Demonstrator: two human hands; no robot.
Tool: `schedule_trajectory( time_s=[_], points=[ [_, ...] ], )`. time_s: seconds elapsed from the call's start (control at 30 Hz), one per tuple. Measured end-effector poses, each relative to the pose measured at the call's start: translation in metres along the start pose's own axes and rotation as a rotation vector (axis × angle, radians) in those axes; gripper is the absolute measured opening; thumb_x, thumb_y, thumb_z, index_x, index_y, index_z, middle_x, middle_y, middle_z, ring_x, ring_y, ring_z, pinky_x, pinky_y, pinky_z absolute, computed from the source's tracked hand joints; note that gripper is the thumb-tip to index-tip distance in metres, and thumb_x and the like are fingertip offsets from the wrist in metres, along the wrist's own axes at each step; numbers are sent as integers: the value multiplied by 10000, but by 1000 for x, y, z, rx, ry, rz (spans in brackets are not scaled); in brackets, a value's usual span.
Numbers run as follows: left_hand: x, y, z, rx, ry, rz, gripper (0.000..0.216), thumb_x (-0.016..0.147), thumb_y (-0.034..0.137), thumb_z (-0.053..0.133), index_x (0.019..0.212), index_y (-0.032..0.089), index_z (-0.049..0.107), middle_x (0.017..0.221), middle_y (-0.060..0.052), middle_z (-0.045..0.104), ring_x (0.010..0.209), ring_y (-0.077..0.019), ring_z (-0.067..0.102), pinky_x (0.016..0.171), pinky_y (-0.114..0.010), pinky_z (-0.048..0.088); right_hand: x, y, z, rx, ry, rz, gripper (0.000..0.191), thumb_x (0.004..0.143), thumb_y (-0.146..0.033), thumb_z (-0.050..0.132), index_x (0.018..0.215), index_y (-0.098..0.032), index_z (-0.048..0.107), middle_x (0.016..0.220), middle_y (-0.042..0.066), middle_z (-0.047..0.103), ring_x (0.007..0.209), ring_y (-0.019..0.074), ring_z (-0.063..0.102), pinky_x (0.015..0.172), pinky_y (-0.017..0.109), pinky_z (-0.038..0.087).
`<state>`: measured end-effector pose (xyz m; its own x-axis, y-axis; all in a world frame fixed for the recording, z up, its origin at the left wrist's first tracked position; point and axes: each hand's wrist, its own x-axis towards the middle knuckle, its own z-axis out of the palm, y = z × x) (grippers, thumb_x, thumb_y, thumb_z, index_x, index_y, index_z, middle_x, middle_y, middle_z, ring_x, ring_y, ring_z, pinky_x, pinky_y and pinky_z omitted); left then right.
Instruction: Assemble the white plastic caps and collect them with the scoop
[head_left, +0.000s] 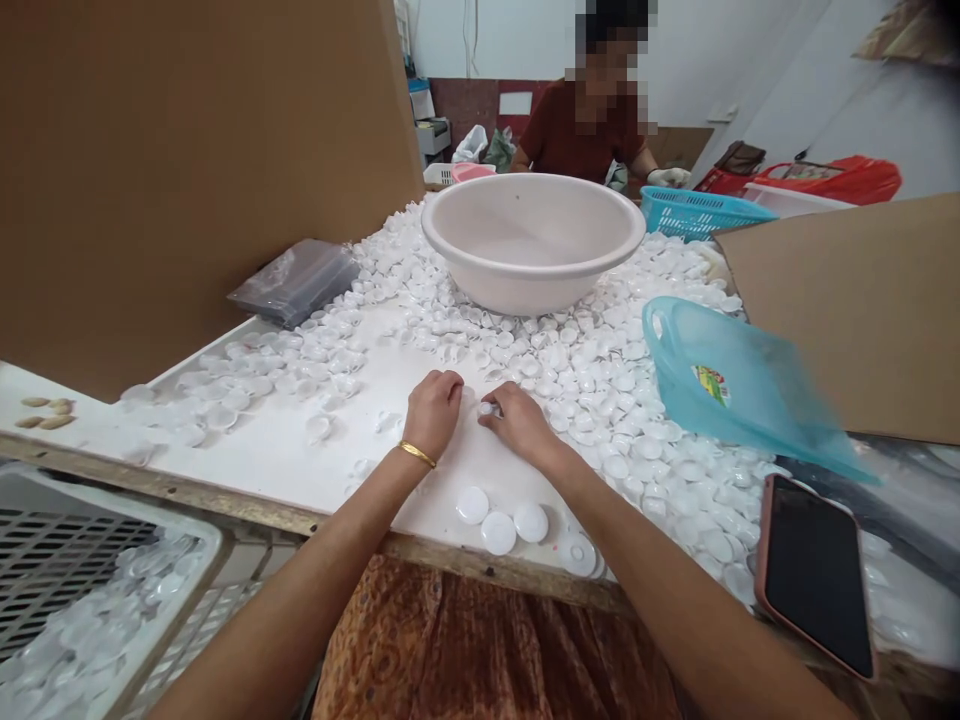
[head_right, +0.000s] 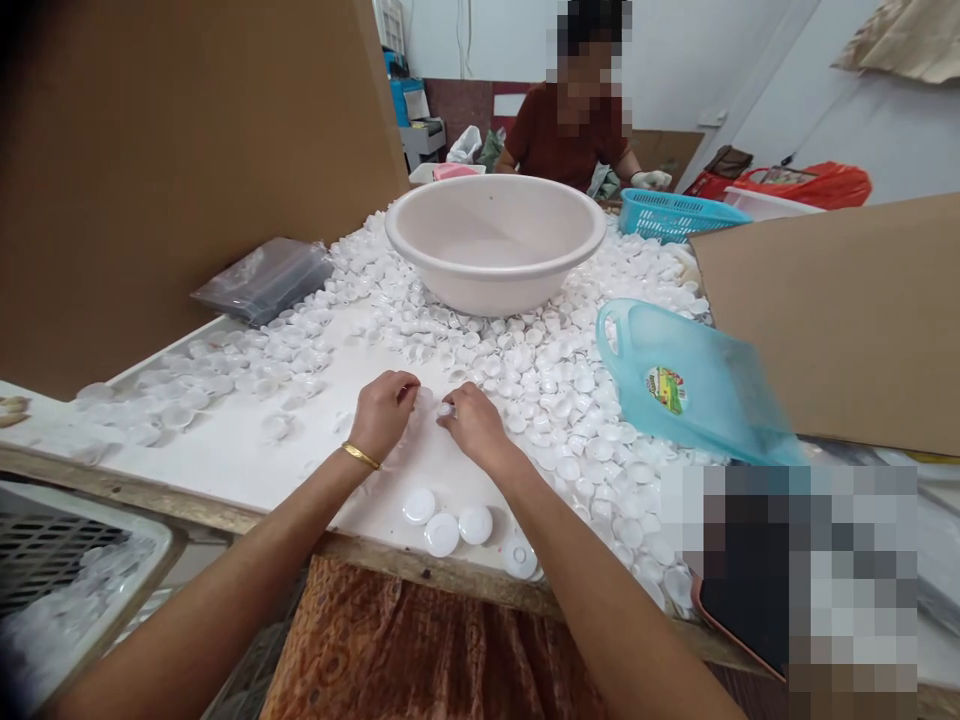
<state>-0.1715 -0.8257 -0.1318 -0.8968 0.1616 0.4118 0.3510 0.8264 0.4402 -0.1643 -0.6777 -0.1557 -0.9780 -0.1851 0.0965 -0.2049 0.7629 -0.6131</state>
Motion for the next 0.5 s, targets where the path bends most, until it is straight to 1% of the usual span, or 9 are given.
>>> schedule_trajectory(
  time_s=[0.1,0.2,0.3,0.4,0.5],
  points=[
    [-5,10,9,-8,-99,165,175,829,135,424,798,163,594,791,-42,594,730,-142,553,666,-248,422,-12,11,1,58,85,43,221,710,-245,653,906,-151,615,919,34,547,778,125,523,731,251,411],
    [-13,15,13,-26,-158,242,163,830,135,443,782,163,597,775,-34,605,701,-133,563,644,-242,432,-16,16,2,90,133,59,168,715,-239,645,847,-142,612,880,28,541,734,117,514,709,248,414],
    [-20,14,15,-81,-148,294,144,832,138,469,834,163,611,830,-43,634,736,-135,585,668,-247,461,-14,16,2,131,131,64,149,703,-215,649,823,-146,595,856,14,530,678,100,494,668,237,411],
    [-21,14,15,-84,-134,426,154,844,144,469,870,158,620,888,-65,651,820,-157,587,717,-276,485,-13,16,0,145,123,56,105,689,-166,639,772,-149,576,816,-3,509,644,90,469,635,228,396],
    [-20,17,15,-46,-123,554,170,852,135,457,843,151,626,875,-69,662,843,-166,580,740,-299,495,-13,16,-2,138,125,57,75,677,-115,610,721,-149,560,770,-13,484,638,92,454,623,226,383]
  ],
)
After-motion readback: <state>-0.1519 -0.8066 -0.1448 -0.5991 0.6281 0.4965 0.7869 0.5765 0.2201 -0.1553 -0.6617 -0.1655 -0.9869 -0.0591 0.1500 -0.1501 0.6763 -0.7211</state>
